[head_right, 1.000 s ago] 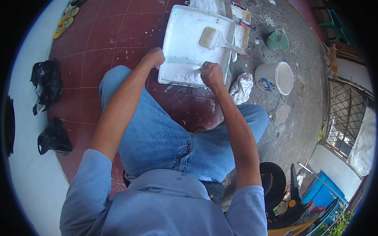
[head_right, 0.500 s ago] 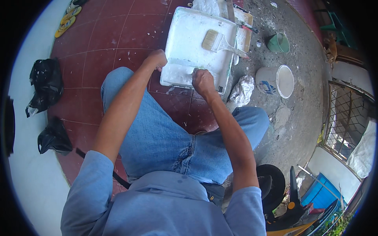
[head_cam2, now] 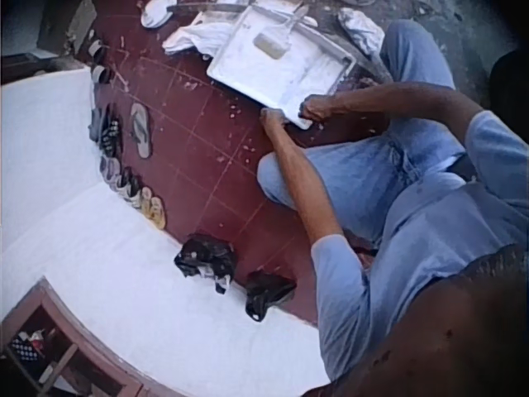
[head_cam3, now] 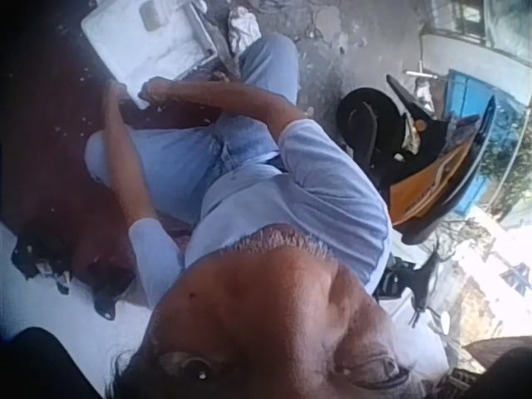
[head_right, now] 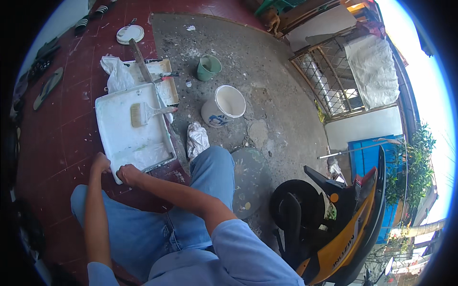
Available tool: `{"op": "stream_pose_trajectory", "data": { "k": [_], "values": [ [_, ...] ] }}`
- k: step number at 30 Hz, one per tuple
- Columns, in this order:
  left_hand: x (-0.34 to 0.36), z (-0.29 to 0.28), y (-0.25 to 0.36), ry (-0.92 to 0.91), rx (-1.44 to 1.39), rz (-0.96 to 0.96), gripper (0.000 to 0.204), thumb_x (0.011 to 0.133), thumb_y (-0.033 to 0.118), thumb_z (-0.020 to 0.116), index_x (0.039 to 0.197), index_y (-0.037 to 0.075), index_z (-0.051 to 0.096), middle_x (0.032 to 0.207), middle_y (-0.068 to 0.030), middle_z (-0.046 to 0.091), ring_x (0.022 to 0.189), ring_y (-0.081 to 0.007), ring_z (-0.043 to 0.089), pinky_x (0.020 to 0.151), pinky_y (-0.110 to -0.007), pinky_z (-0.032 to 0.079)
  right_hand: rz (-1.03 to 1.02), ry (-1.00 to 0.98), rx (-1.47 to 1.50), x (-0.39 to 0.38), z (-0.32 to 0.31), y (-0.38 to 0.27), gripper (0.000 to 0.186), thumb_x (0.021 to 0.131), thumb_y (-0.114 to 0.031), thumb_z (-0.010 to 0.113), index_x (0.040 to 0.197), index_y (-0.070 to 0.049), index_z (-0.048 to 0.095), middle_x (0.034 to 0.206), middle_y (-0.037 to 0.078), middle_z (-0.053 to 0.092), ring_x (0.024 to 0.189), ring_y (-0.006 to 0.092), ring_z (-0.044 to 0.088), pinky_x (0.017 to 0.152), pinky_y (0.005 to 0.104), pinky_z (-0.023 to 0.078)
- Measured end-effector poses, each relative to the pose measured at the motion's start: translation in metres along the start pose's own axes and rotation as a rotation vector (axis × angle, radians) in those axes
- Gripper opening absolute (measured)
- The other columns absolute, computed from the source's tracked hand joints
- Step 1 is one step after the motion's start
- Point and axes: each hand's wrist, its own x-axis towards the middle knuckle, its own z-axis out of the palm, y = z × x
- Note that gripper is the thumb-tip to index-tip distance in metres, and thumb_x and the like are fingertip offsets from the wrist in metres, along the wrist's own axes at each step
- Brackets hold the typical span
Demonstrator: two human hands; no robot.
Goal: The person pours paint from a small bucket into a paint tray and stirs the mixture inside the tray using a tool.
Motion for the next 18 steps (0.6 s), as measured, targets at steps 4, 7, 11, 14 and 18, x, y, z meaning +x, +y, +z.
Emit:
{"op": "stream_pose_trajectory", "data": {
  "k": [4, 7, 11, 14, 18],
  "values": [
    [0.000, -0.003, -0.010, 0.044, 0.112, 0.013, 0.020, 0.066, -0.004, 0.059, 0.085, -0.009, 0.059, 0.079, -0.0250, 0.063, 0.066, -0.0308, 0.065, 0.054, -0.038, 0.053, 0.055, 0.103, 0.174, 0.010, -0.001, 0.020, 0.014, 0.071, -0.013, 0.050, 0.066, -0.002, 0.058, 0.066, 0.022, 0.058, 0.065, 0.0388, 0.058, 0.061, 0.0446, 0.047],
    [0.003, 0.001, -0.001, 0.030, 0.288, 0.110, 0.029, 0.057, 0.004, 0.072, 0.083, -0.004, 0.064, 0.088, -0.0193, 0.064, 0.082, -0.0312, 0.064, 0.074, -0.036, 0.051, -0.002, -0.005, -0.036, -0.001, -0.021, 0.049, 0.010, 0.068, -0.010, 0.051, 0.065, -0.003, 0.057, 0.064, 0.021, 0.058, 0.063, 0.0375, 0.057, 0.059, 0.0451, 0.047],
    [-0.019, -0.009, 0.025, -0.025, 0.140, -0.018, 0.020, 0.074, 0.005, 0.052, 0.089, 0.002, 0.065, 0.080, -0.0127, 0.066, 0.077, -0.0237, 0.066, 0.072, -0.033, 0.052, 0.024, 0.150, -0.044, 0.000, -0.037, 0.047, 0.020, 0.080, -0.014, 0.049, 0.068, 0.001, 0.056, 0.066, 0.024, 0.057, 0.064, 0.0412, 0.056, 0.059, 0.0469, 0.046],
    [-0.020, -0.010, 0.021, 0.028, 0.202, -0.020, 0.025, 0.074, 0.006, 0.053, 0.097, 0.004, 0.064, 0.100, -0.0148, 0.063, 0.093, -0.0241, 0.062, 0.077, -0.034, 0.051, -0.009, 0.086, 0.012, 0.000, -0.012, 0.030, 0.018, 0.078, -0.013, 0.046, 0.070, 0.000, 0.056, 0.069, 0.023, 0.057, 0.066, 0.0405, 0.056, 0.061, 0.0459, 0.046],
    [-0.013, -0.008, 0.009, -0.021, 0.169, -0.093, 0.031, 0.074, 0.008, 0.055, 0.103, 0.004, 0.062, 0.111, -0.0153, 0.058, 0.102, -0.0277, 0.057, 0.083, -0.035, 0.049, 0.010, 0.101, 0.014, -0.008, -0.012, 0.044, 0.017, 0.075, -0.010, 0.044, 0.066, -0.001, 0.055, 0.070, 0.022, 0.058, 0.067, 0.0409, 0.056, 0.063, 0.0465, 0.046]
  ]
}}
